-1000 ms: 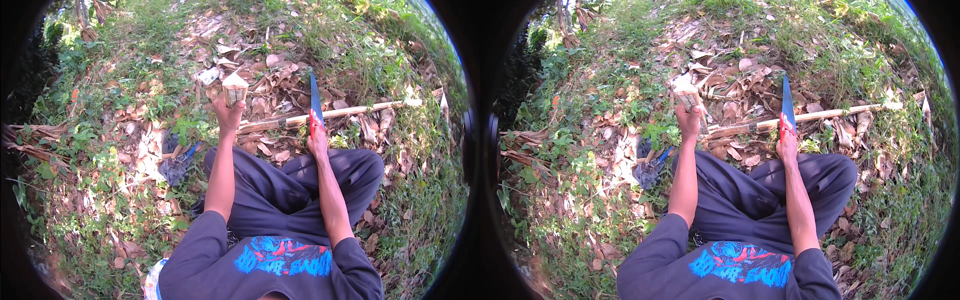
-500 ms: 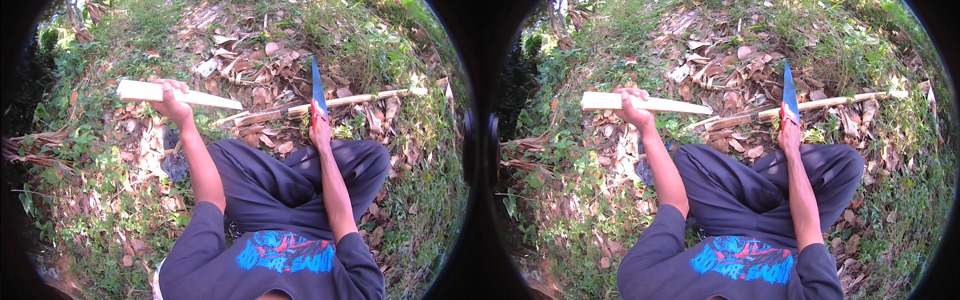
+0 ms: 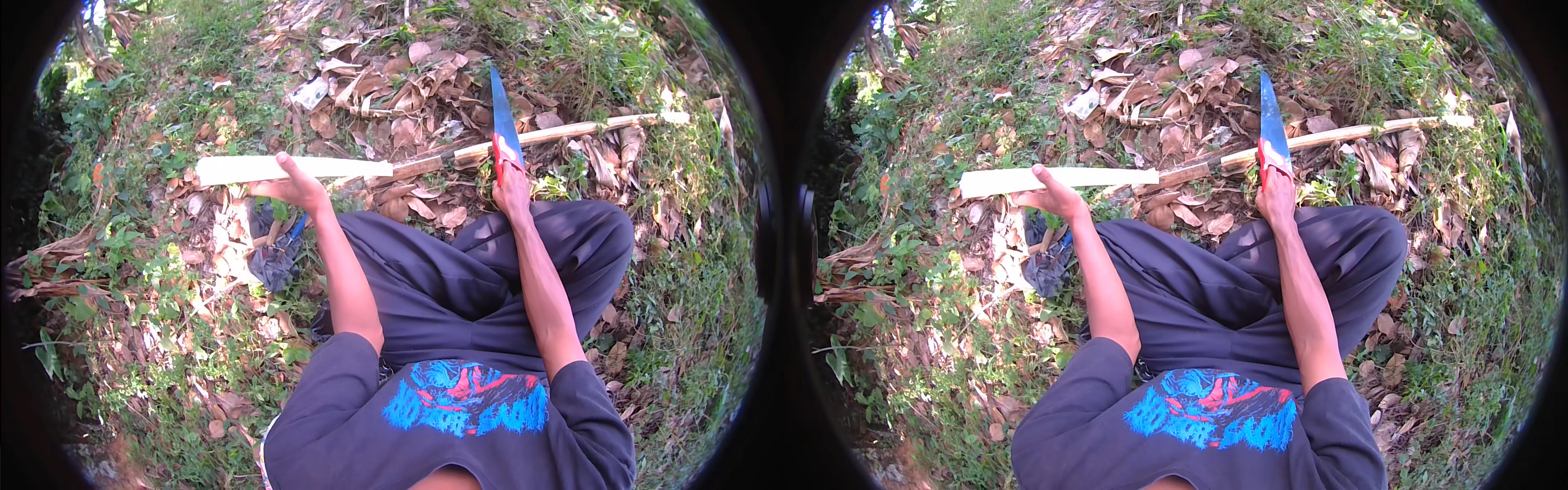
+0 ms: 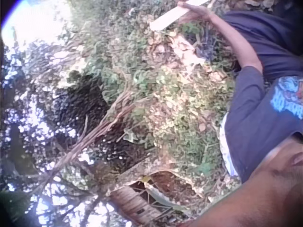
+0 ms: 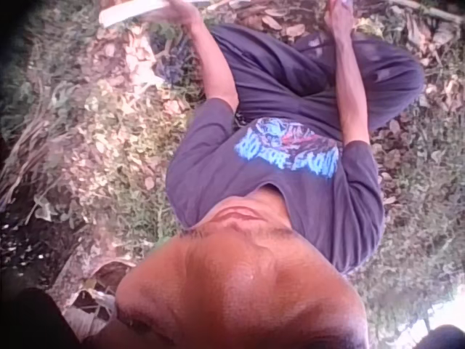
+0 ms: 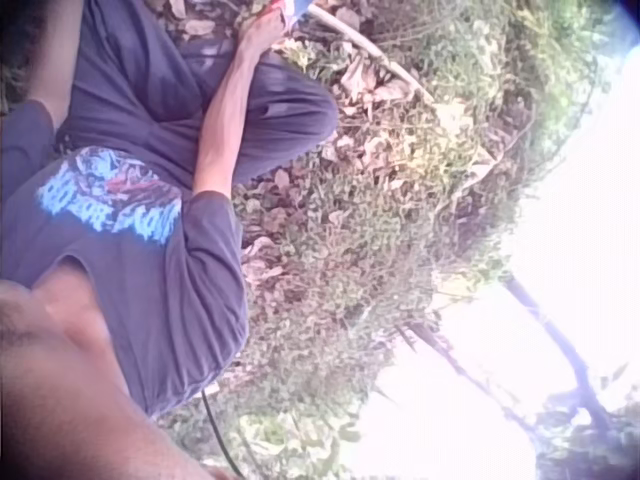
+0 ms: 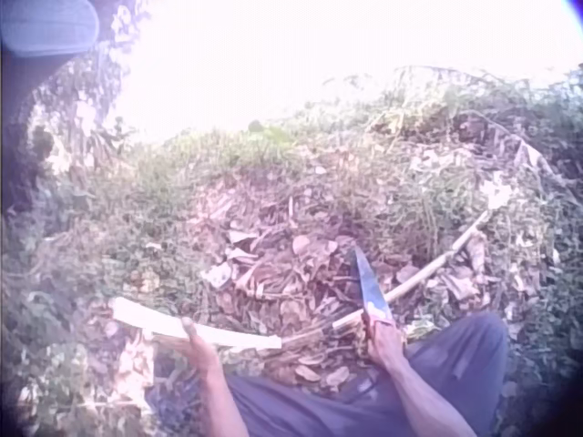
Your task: The person sits cross-legged on the ground and uses a red-handled saw to cut a long bamboo pole into smaller sections. They hold the bamboo with one hand and saw with the other, periodically adjusting the pole's position to complete the cuts.
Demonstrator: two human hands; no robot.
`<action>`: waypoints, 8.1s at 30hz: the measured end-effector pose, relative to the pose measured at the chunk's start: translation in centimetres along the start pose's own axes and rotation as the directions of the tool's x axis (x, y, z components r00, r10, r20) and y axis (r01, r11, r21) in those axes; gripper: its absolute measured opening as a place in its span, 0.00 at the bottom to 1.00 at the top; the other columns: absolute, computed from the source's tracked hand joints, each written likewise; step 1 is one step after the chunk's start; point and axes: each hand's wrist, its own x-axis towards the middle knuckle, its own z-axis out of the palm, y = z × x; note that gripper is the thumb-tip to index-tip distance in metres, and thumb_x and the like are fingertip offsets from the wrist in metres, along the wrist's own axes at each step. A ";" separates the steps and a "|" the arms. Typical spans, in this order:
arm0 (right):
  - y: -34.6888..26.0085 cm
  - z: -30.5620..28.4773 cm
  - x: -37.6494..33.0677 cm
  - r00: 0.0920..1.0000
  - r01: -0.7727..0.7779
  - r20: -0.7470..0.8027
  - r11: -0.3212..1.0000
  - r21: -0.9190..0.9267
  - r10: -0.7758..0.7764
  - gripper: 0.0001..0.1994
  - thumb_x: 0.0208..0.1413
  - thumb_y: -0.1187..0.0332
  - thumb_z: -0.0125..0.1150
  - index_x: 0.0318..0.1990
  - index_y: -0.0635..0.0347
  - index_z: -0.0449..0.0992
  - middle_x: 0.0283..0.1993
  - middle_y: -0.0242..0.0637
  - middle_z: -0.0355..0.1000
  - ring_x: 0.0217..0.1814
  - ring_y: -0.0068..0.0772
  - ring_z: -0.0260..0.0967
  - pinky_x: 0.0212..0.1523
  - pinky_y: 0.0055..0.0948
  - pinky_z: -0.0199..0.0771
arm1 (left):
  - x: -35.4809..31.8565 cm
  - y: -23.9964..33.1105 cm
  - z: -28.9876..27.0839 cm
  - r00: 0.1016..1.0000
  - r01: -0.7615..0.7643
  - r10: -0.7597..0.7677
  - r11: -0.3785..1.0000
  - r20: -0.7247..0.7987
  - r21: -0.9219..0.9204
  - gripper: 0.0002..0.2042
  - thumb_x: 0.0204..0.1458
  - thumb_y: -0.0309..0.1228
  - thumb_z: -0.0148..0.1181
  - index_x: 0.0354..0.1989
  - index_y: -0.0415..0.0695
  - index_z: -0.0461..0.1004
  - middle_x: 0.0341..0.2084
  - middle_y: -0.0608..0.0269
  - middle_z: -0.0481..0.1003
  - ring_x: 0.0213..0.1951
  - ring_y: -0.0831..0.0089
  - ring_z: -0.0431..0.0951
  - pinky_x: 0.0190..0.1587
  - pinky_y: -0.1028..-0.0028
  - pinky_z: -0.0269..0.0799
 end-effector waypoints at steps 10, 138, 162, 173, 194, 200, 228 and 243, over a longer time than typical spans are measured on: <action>0.1 0.3 0.2 1.000 0.012 0.026 1.000 0.013 -0.013 0.15 0.46 0.72 0.62 0.42 0.65 0.68 0.38 0.55 0.75 0.43 0.60 0.73 0.45 0.54 0.72 | 0.6 -7.7 -5.6 0.592 0.602 -0.791 0.562 -0.155 -0.567 0.15 0.55 0.37 0.68 0.29 0.45 0.66 0.21 0.70 0.65 0.22 0.75 0.67 0.26 0.71 0.68; -9.5 -5.0 4.1 0.865 0.414 0.272 0.906 0.086 -0.421 0.24 0.53 0.52 0.69 0.49 0.62 0.76 0.43 0.48 0.76 0.49 0.53 0.73 0.54 0.45 0.70 | -3.6 -6.8 -4.0 0.059 0.958 -0.935 -0.045 0.349 -0.282 0.23 0.53 0.48 0.68 0.50 0.50 0.68 0.38 0.65 0.70 0.42 0.65 0.75 0.46 0.53 0.67; -3.4 -25.9 -32.3 0.689 -0.411 -0.457 0.823 0.392 0.562 0.05 0.54 0.76 0.61 0.38 0.65 0.75 0.42 0.43 0.73 0.46 0.41 0.74 0.48 0.35 0.76 | -0.9 -16.3 -0.7 0.256 0.902 -0.868 0.373 0.426 0.216 0.18 0.57 0.43 0.60 0.42 0.38 0.72 0.38 0.52 0.78 0.41 0.53 0.79 0.45 0.47 0.76; 9.6 -25.6 -68.7 -0.533 -0.838 -0.517 -0.333 0.432 0.670 0.16 0.50 0.60 0.59 0.38 0.66 0.78 0.43 0.55 0.78 0.48 0.56 0.75 0.54 0.43 0.72 | -4.4 -9.8 0.2 0.250 0.714 -0.796 0.536 0.552 0.450 0.18 0.57 0.42 0.60 0.45 0.38 0.71 0.40 0.52 0.78 0.42 0.55 0.79 0.45 0.51 0.76; -0.8 -11.6 -76.8 -0.941 -0.304 0.010 -0.860 0.410 0.337 0.17 0.51 0.60 0.59 0.40 0.67 0.74 0.44 0.51 0.75 0.45 0.50 0.75 0.46 0.44 0.78 | -9.4 -5.8 0.4 0.190 0.552 -0.760 0.606 0.621 0.572 0.19 0.59 0.40 0.60 0.51 0.38 0.70 0.43 0.52 0.78 0.42 0.58 0.79 0.46 0.59 0.76; -0.7 -11.1 -76.3 -0.944 -0.288 0.039 -0.876 0.388 0.327 0.16 0.50 0.60 0.59 0.39 0.66 0.74 0.43 0.51 0.75 0.44 0.49 0.75 0.44 0.43 0.79 | -8.4 -5.2 0.4 0.212 0.517 -0.758 0.623 0.617 0.588 0.20 0.59 0.39 0.60 0.53 0.38 0.69 0.44 0.52 0.78 0.43 0.59 0.79 0.46 0.61 0.76; 8.3 -26.5 -76.6 -0.530 0.497 0.250 0.058 0.866 0.810 0.15 0.53 0.77 0.67 0.48 0.60 0.71 0.42 0.41 0.73 0.43 0.41 0.75 0.46 0.44 0.81 | -4.4 -5.5 9.3 0.331 0.424 -0.568 0.803 0.754 0.419 0.23 0.61 0.36 0.60 0.61 0.38 0.67 0.48 0.52 0.77 0.44 0.63 0.79 0.46 0.72 0.75; -0.7 -31.5 -25.9 0.204 0.676 0.133 -0.238 0.697 0.970 0.05 0.66 0.74 0.50 0.46 0.64 0.69 0.45 0.40 0.70 0.49 0.35 0.70 0.52 0.39 0.78 | -25.0 29.6 6.1 -0.318 0.709 0.342 0.705 0.884 -0.018 0.35 0.59 0.37 0.60 0.70 0.38 0.51 0.55 0.48 0.72 0.54 0.59 0.75 0.59 0.62 0.69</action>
